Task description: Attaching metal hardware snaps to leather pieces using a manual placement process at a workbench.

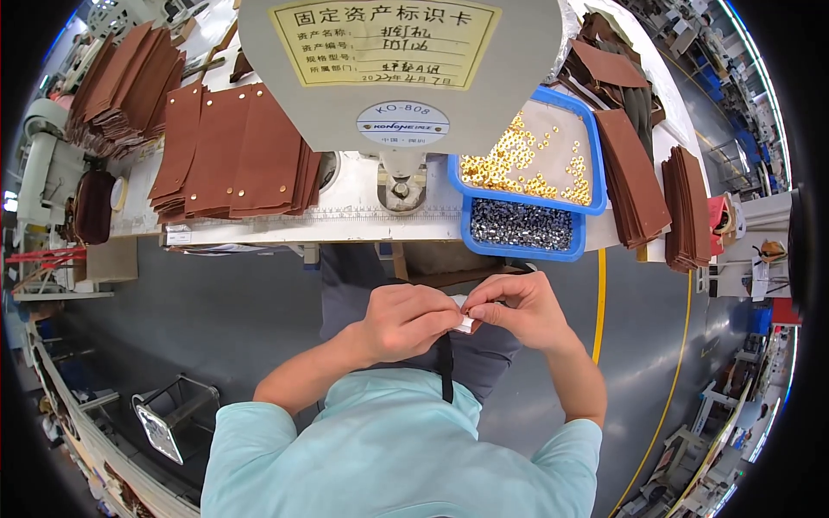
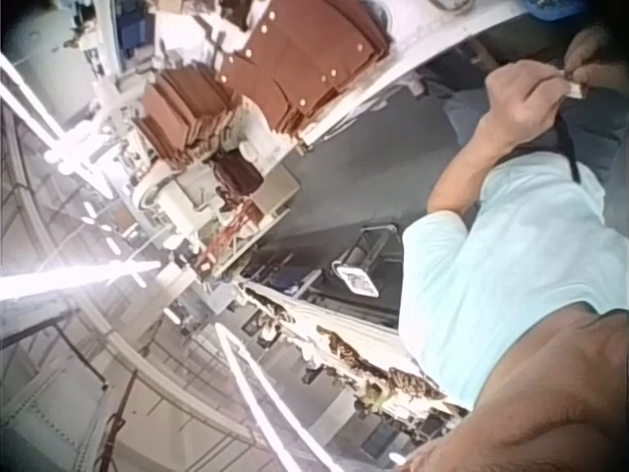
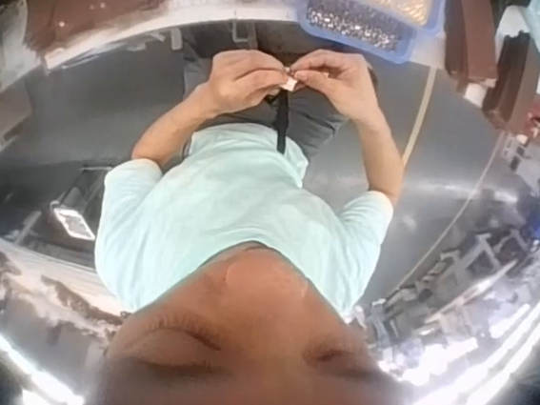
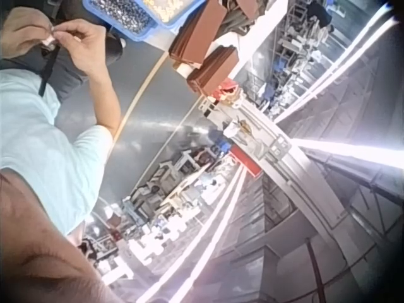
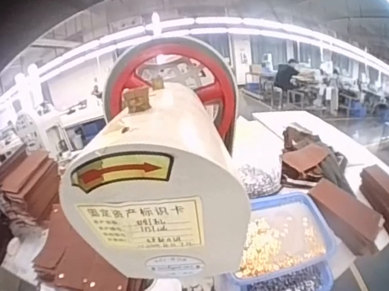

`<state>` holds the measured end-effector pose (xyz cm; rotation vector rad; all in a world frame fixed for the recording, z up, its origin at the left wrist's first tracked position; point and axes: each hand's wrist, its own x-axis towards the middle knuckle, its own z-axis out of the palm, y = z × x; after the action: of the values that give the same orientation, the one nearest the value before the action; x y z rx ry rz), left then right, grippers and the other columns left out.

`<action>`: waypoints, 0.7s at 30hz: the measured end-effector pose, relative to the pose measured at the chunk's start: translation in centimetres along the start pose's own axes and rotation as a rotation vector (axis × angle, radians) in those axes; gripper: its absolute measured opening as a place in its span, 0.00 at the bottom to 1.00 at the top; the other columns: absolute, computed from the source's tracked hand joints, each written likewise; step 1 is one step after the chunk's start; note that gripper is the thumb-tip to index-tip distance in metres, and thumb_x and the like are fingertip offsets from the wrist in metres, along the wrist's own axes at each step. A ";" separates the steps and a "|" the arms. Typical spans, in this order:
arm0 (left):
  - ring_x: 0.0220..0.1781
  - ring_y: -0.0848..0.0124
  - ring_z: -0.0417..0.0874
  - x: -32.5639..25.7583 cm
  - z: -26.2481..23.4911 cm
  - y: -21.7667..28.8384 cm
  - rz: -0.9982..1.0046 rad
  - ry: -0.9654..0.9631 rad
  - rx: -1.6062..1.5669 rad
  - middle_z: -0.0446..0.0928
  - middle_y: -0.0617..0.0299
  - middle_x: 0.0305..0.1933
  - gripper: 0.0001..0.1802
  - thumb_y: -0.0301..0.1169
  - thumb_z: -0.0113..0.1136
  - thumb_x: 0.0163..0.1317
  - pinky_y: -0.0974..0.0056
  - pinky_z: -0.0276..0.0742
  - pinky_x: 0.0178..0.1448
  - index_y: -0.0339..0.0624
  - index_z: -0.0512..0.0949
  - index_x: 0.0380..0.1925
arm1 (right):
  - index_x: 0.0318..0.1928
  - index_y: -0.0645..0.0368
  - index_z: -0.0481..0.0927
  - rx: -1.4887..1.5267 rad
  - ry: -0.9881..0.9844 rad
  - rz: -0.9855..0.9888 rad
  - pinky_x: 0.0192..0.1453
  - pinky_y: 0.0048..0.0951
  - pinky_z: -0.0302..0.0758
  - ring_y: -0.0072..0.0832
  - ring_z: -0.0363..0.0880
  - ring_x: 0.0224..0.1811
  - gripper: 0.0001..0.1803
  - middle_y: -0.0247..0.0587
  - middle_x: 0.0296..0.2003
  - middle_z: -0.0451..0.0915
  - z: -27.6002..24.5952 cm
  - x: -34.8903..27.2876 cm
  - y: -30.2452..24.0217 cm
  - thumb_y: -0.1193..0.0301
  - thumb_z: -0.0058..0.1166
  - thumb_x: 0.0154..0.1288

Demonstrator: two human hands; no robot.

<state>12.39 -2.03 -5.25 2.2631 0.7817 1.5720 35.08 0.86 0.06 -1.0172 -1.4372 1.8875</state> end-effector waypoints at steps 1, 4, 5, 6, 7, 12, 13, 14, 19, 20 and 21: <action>0.32 0.65 0.88 0.0 -0.1 0.1 -0.012 -0.005 -0.011 0.86 0.60 0.35 0.16 0.20 0.76 0.43 0.65 0.86 0.34 0.41 0.84 0.35 | 0.43 0.69 0.89 0.026 -0.023 0.016 0.46 0.26 0.86 0.26 0.89 0.40 0.06 0.45 0.40 0.89 0.1 0.0 -0.1 0.81 0.64 0.68; 0.31 0.65 0.88 0.1 -0.2 0.4 -0.032 -0.006 -0.023 0.86 0.60 0.35 0.16 0.19 0.76 0.43 0.65 0.86 0.33 0.40 0.84 0.35 | 0.44 0.70 0.89 -0.021 -0.010 0.037 0.46 0.26 0.86 0.27 0.89 0.41 0.06 0.45 0.41 0.88 0.3 0.0 -0.4 0.81 0.64 0.68; 0.31 0.64 0.88 0.1 -0.2 0.4 -0.039 -0.003 -0.025 0.85 0.59 0.34 0.16 0.19 0.76 0.43 0.65 0.86 0.33 0.40 0.84 0.35 | 0.44 0.70 0.89 -0.020 -0.011 0.037 0.46 0.26 0.86 0.27 0.89 0.41 0.06 0.45 0.41 0.88 0.4 0.0 -0.4 0.81 0.64 0.68; 0.31 0.64 0.88 0.2 -0.2 0.5 -0.039 -0.004 -0.024 0.85 0.59 0.34 0.16 0.19 0.76 0.43 0.65 0.86 0.33 0.40 0.84 0.35 | 0.44 0.69 0.89 -0.047 -0.021 0.029 0.46 0.26 0.86 0.27 0.89 0.41 0.07 0.45 0.40 0.88 0.4 0.1 -0.5 0.81 0.64 0.68; 0.31 0.64 0.88 0.2 -0.2 0.4 -0.041 -0.003 -0.030 0.85 0.59 0.34 0.16 0.19 0.76 0.44 0.65 0.85 0.33 0.40 0.84 0.35 | 0.44 0.69 0.89 -0.073 -0.031 0.021 0.46 0.26 0.86 0.27 0.89 0.41 0.07 0.45 0.40 0.88 0.4 0.1 -0.5 0.81 0.64 0.67; 0.30 0.64 0.88 0.1 -0.1 0.3 -0.052 -0.011 -0.038 0.85 0.59 0.34 0.15 0.19 0.76 0.44 0.65 0.85 0.32 0.39 0.84 0.34 | 0.44 0.69 0.89 -0.097 -0.021 0.011 0.46 0.26 0.86 0.26 0.89 0.40 0.08 0.44 0.40 0.88 0.3 0.0 -0.3 0.82 0.63 0.66; 0.30 0.64 0.87 0.1 -0.1 0.4 -0.056 -0.015 -0.042 0.85 0.59 0.34 0.15 0.19 0.77 0.44 0.65 0.85 0.32 0.39 0.84 0.34 | 0.44 0.68 0.89 -0.086 -0.029 0.010 0.46 0.25 0.86 0.26 0.89 0.40 0.08 0.44 0.41 0.88 0.2 -0.1 -0.2 0.82 0.62 0.65; 0.30 0.64 0.87 0.1 -0.1 0.4 -0.060 -0.020 -0.046 0.85 0.59 0.34 0.15 0.19 0.77 0.44 0.65 0.85 0.32 0.39 0.84 0.34 | 0.44 0.68 0.89 -0.086 -0.028 0.010 0.46 0.25 0.86 0.26 0.89 0.40 0.08 0.44 0.41 0.88 0.2 -0.1 -0.1 0.82 0.62 0.65; 0.30 0.64 0.88 0.2 -0.1 0.4 -0.080 -0.026 -0.042 0.85 0.60 0.34 0.15 0.20 0.78 0.44 0.65 0.84 0.32 0.40 0.84 0.34 | 0.43 0.68 0.89 -0.177 -0.016 -0.042 0.45 0.26 0.85 0.26 0.89 0.39 0.08 0.44 0.40 0.89 0.3 -0.2 -0.7 0.82 0.63 0.64; 0.31 0.64 0.88 0.2 -0.1 0.5 -0.088 -0.028 -0.043 0.85 0.60 0.34 0.15 0.20 0.78 0.44 0.65 0.84 0.32 0.40 0.84 0.34 | 0.43 0.68 0.89 -0.177 -0.015 -0.041 0.45 0.26 0.85 0.26 0.89 0.39 0.08 0.44 0.40 0.89 0.3 -0.3 -0.7 0.82 0.63 0.64; 0.31 0.64 0.88 0.2 -0.1 0.5 -0.088 -0.029 -0.044 0.85 0.60 0.34 0.15 0.20 0.78 0.44 0.65 0.84 0.32 0.40 0.84 0.34 | 0.43 0.68 0.89 -0.198 -0.005 -0.042 0.46 0.26 0.86 0.26 0.89 0.40 0.08 0.44 0.40 0.89 0.3 -0.3 -0.7 0.82 0.63 0.64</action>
<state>12.50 -2.29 -4.78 2.1846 0.8202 1.4990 35.01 0.64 0.89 -1.0641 -1.6613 1.7457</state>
